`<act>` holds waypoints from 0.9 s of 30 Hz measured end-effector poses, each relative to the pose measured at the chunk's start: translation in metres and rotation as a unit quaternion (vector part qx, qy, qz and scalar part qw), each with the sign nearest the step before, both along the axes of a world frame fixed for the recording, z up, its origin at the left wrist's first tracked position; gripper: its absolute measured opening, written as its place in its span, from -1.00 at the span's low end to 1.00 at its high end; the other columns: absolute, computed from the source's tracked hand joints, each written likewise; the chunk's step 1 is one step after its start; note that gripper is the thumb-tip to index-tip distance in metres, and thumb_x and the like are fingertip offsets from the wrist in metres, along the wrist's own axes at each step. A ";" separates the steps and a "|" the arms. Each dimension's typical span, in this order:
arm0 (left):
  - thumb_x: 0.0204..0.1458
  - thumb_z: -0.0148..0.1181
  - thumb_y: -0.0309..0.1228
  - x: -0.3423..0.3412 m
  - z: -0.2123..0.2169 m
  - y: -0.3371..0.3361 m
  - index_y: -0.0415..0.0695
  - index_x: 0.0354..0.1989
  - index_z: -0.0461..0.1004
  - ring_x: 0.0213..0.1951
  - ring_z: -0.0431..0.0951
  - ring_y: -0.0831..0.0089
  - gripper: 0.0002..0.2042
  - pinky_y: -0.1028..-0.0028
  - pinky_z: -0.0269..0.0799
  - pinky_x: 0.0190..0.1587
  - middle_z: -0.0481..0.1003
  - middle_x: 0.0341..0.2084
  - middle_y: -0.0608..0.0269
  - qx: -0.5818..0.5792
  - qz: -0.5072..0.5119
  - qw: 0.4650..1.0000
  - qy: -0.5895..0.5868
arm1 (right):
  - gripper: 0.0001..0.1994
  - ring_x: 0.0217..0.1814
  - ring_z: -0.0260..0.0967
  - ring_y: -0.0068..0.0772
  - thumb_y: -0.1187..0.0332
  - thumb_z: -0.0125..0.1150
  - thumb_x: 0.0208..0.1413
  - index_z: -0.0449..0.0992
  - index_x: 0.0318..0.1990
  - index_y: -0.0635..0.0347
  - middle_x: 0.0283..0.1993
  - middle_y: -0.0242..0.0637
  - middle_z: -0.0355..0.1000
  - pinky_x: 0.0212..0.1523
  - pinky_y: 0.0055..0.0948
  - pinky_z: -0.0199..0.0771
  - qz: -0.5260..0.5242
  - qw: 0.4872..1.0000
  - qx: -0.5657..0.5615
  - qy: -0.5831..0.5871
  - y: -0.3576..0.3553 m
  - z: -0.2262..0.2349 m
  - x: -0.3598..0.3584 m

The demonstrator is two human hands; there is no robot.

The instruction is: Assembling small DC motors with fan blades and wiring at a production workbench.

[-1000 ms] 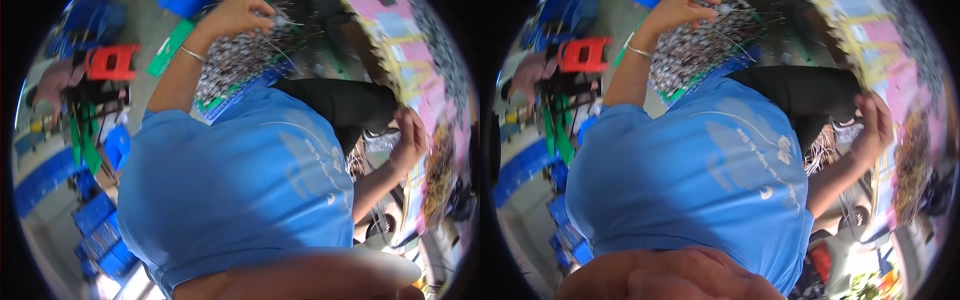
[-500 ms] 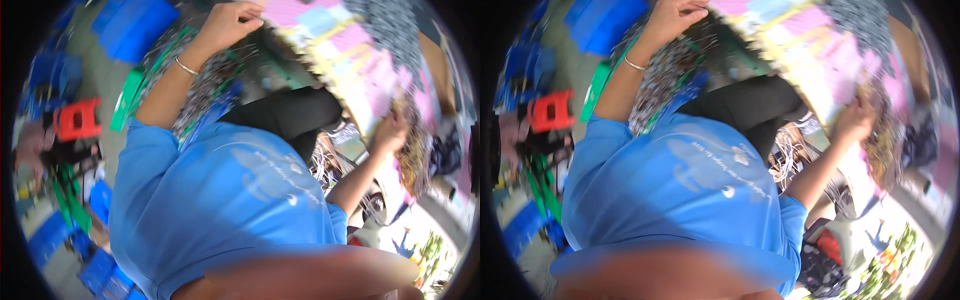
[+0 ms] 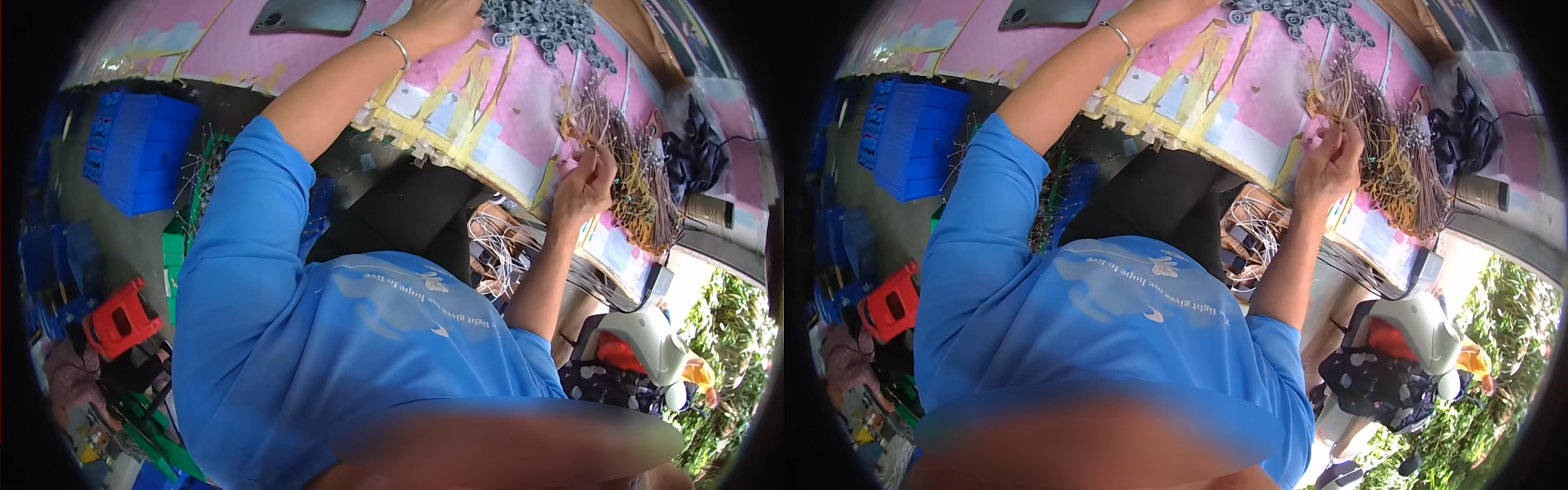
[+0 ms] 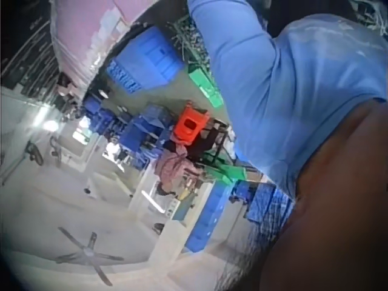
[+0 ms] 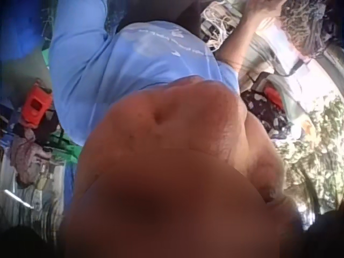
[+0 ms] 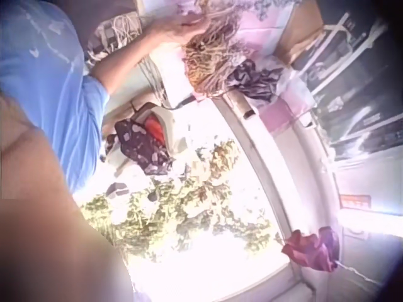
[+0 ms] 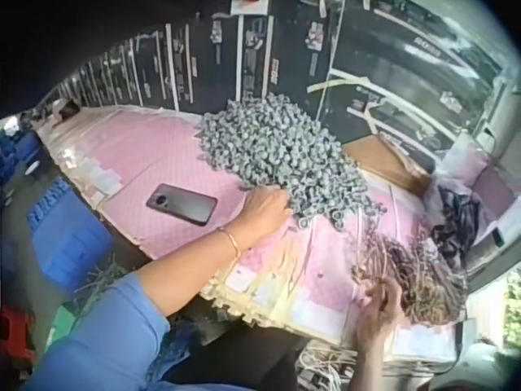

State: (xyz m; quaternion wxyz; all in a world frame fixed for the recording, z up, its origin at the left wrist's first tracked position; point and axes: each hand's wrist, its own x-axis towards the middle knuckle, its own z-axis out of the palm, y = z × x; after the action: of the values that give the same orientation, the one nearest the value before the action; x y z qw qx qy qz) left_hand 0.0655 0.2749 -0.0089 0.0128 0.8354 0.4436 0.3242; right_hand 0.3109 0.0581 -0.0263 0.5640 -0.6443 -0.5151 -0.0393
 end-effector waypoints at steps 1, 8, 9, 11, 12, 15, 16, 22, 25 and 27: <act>-0.05 0.23 -0.29 0.003 -0.002 0.004 -0.19 -0.43 0.52 -0.29 0.57 0.00 -0.80 0.11 0.47 -0.24 0.54 -0.36 -0.09 -0.001 0.002 1.000 0.026 | -0.84 -0.49 0.30 -0.71 0.42 0.12 0.25 0.51 -0.05 0.17 -0.49 -0.38 0.46 -0.55 -0.61 0.30 0.032 0.998 -0.040 0.022 -0.002 0.007 -0.007; -0.07 0.21 -0.40 -0.004 0.027 -0.052 -0.22 -0.43 0.50 -0.33 0.58 0.00 -0.86 0.10 0.47 -0.24 0.55 -0.46 0.00 -0.001 0.023 0.985 -0.174 | -0.83 -0.55 0.28 -0.76 0.40 0.20 0.21 0.52 -0.08 0.23 -0.53 -0.41 0.44 -0.57 -0.67 0.23 0.129 0.968 -0.146 0.159 -0.033 0.021 -0.026; -0.07 0.21 -0.40 -0.011 0.026 -0.059 -0.22 -0.43 0.50 -0.33 0.58 0.00 -0.86 0.10 0.47 -0.24 0.55 -0.46 0.00 0.001 0.022 0.985 -0.172 | -0.81 -0.55 0.30 -0.73 0.40 0.22 0.19 0.53 -0.08 0.22 -0.51 -0.38 0.47 -0.56 -0.65 0.26 0.112 0.982 -0.146 0.045 -0.034 0.018 -0.027; -0.03 0.17 -0.44 -0.023 0.021 -0.073 -0.23 -0.29 0.51 -0.29 0.56 -0.04 -0.84 0.11 0.47 -0.21 0.54 -0.39 -0.05 -0.173 -0.044 0.938 -0.297 | -0.79 -0.53 0.42 -0.61 0.41 0.23 0.14 0.53 -0.08 0.21 -0.43 -0.26 0.54 -0.47 -0.57 0.39 0.077 0.981 -0.142 -0.103 -0.035 0.021 -0.026; -0.03 0.17 -0.44 -0.028 0.018 -0.085 -0.23 -0.29 0.51 -0.29 0.56 -0.04 -0.84 0.11 0.47 -0.21 0.54 -0.39 -0.05 -0.173 -0.049 0.938 -0.295 | -0.79 -0.53 0.42 -0.61 0.41 0.23 0.14 0.53 -0.08 0.21 -0.43 -0.26 0.54 -0.47 -0.57 0.39 0.071 0.982 -0.141 -0.101 -0.033 0.022 -0.022; -0.03 0.35 -0.45 -0.032 0.017 -0.140 -0.29 -0.19 0.58 -0.44 0.61 0.55 -0.75 0.59 0.48 -0.46 0.58 -0.50 0.23 -0.281 -0.103 0.891 -0.342 | -0.86 -0.47 0.55 -0.28 0.44 0.13 0.19 0.50 -0.11 0.13 -0.45 -0.16 0.55 -0.47 -0.39 0.48 -0.020 0.988 -0.112 -0.103 -0.030 0.029 -0.015; 0.00 0.33 -0.45 -0.033 0.013 -0.157 -0.28 -0.17 0.58 -0.40 0.61 0.55 -0.76 0.62 0.46 -0.45 0.58 -0.46 0.23 -0.329 -0.127 0.850 -0.390 | -0.86 -0.47 0.55 -0.28 0.44 0.13 0.19 0.50 -0.11 0.13 -0.45 -0.16 0.55 -0.47 -0.39 0.48 -0.024 0.988 -0.112 -0.100 -0.031 0.031 -0.018; 0.06 0.26 -0.50 -0.044 -0.005 -0.234 -0.33 -0.03 0.49 -0.33 0.62 0.46 -0.70 0.59 0.48 -0.35 0.56 -0.36 0.19 -0.490 -0.194 0.693 -0.491 | -0.87 -0.50 0.51 -0.43 0.48 0.18 0.16 0.54 -0.13 0.18 -0.50 -0.18 0.52 -0.44 -0.49 0.46 0.091 0.965 -0.131 -0.208 -0.040 0.025 -0.049; 0.07 0.24 -0.53 -0.048 -0.006 -0.257 -0.35 0.01 0.44 -0.32 0.63 0.38 -0.67 0.54 0.53 -0.34 0.56 -0.31 0.12 -0.526 -0.180 0.667 -0.496 | -0.87 -0.50 0.51 -0.36 0.50 0.21 0.12 0.55 -0.16 0.19 -0.46 -0.15 0.52 -0.43 -0.45 0.47 0.116 0.975 -0.143 -0.120 -0.047 0.022 -0.065; 0.08 0.22 -0.54 -0.050 -0.005 -0.268 -0.36 0.02 0.42 -0.26 0.65 0.29 -0.68 0.51 0.58 -0.30 0.56 -0.25 0.06 -0.557 -0.159 0.625 -0.523 | -0.86 -0.50 0.51 -0.34 0.50 0.22 0.12 0.55 -0.16 0.18 -0.45 -0.14 0.52 -0.43 -0.44 0.46 0.136 0.979 -0.086 -0.122 -0.044 0.017 -0.075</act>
State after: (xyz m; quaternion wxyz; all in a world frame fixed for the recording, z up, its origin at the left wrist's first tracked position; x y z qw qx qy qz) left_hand 0.0155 0.0073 -0.0137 0.7571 0.4159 0.3185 0.3904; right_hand 0.2354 0.0140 -0.0089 0.4395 -0.6044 -0.6645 0.0043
